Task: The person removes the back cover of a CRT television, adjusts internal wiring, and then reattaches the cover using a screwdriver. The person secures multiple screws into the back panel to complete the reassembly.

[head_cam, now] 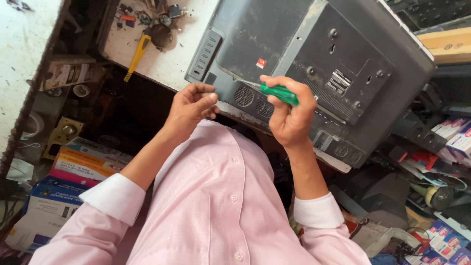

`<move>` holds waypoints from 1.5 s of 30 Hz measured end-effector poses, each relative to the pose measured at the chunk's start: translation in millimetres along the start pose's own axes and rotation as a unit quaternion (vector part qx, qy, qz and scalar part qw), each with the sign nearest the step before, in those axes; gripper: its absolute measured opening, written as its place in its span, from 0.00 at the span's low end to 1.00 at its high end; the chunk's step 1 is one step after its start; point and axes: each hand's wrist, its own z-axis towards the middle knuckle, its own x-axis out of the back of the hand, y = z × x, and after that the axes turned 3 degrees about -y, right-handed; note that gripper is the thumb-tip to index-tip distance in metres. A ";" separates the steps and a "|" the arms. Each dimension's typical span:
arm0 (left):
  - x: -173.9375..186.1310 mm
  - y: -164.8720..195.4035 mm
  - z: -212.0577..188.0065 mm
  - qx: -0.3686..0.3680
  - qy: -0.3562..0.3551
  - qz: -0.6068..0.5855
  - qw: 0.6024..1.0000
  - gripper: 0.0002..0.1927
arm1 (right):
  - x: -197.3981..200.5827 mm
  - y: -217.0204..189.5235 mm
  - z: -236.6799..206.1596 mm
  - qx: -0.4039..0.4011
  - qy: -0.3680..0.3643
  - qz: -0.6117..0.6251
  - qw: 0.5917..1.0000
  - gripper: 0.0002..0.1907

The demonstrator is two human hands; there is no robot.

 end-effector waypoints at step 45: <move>30.6 6.7 -10.8 -0.015 0.043 -0.008 0.999 0.15 | -29.2 30.7 13.0 0.087 -0.049 -0.120 0.988 0.24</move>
